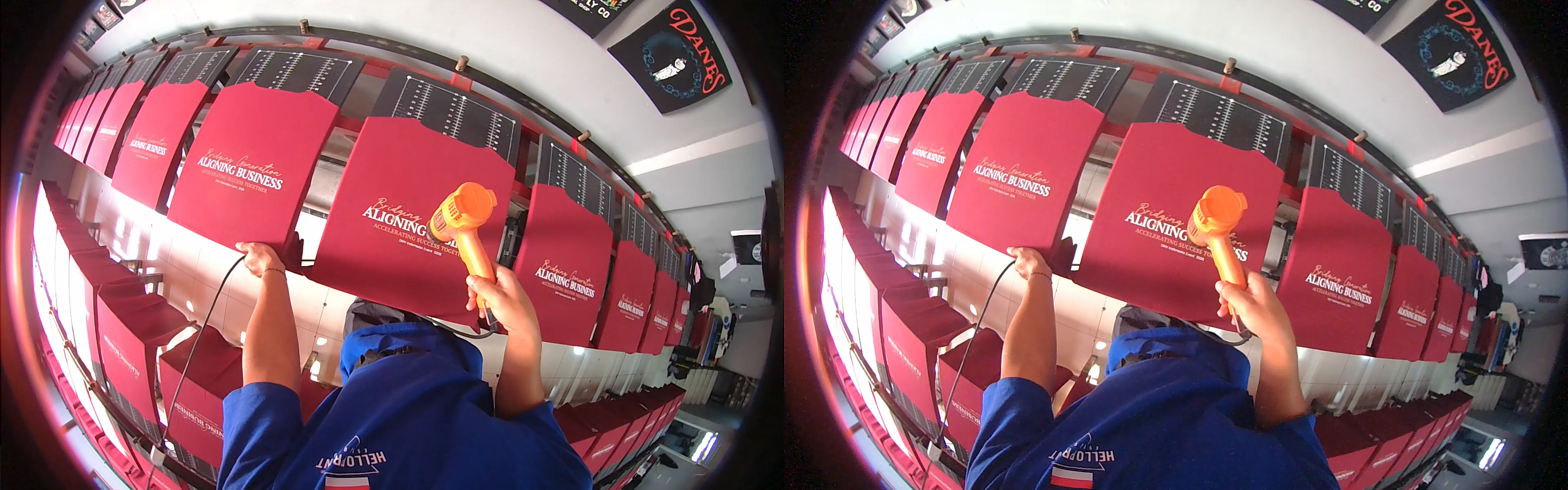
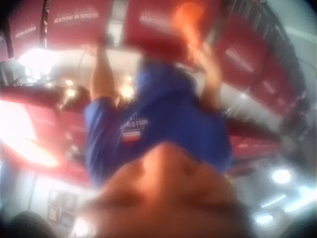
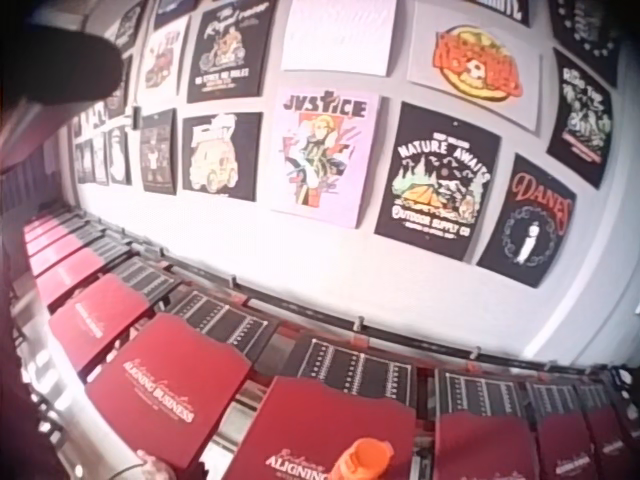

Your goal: The person dries a red t-shirt on a screen printing pallet using a heat gun, moving the gun back and forth across the printed design while smoothing the fabric by hand.

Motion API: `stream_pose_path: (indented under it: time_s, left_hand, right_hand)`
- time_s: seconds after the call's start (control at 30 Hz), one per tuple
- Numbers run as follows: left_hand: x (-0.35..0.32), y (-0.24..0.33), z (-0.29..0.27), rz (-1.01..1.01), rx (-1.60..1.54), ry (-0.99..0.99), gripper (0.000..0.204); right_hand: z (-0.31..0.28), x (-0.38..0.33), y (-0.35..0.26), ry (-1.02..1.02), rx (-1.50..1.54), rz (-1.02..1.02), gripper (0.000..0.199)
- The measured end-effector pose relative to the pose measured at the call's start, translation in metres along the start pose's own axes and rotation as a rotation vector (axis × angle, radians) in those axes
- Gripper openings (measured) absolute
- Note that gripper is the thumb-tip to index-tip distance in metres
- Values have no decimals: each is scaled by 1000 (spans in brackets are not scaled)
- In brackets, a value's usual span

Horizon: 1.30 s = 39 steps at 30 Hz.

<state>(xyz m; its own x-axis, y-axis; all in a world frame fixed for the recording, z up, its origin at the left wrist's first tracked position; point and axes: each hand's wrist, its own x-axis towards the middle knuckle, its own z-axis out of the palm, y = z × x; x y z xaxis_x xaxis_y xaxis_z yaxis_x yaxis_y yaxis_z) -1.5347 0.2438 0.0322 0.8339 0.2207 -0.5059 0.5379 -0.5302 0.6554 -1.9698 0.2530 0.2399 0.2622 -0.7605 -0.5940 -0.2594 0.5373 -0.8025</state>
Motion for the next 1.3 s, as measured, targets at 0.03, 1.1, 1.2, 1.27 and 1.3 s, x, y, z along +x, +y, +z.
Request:
stream_pose_path:
  time_s: [0.03, 1.1, 1.2, 1.27, 1.3]
  left_hand:
    - [-2, 0, 0, -3, -2, 2, 87]
    - [-1, 2, -1, -28, 21, -22, 88]
    - [-1, 2, -1, -14, 30, 3, 89]
    - [3, 0, 1, 0, 43, 6, 89]
    - [3, 0, 2, 2, 49, 8, 89]
  right_hand:
    - [2, 1, 2, 13, -16, -9, 27]
    - [17, 17, -8, -30, -23, -39, 23]
    - [10, 20, -10, -98, 53, -31, 24]
    - [13, 22, -7, -65, 1, -49, 24]
    - [15, 23, -5, -48, -25, -57, 24]
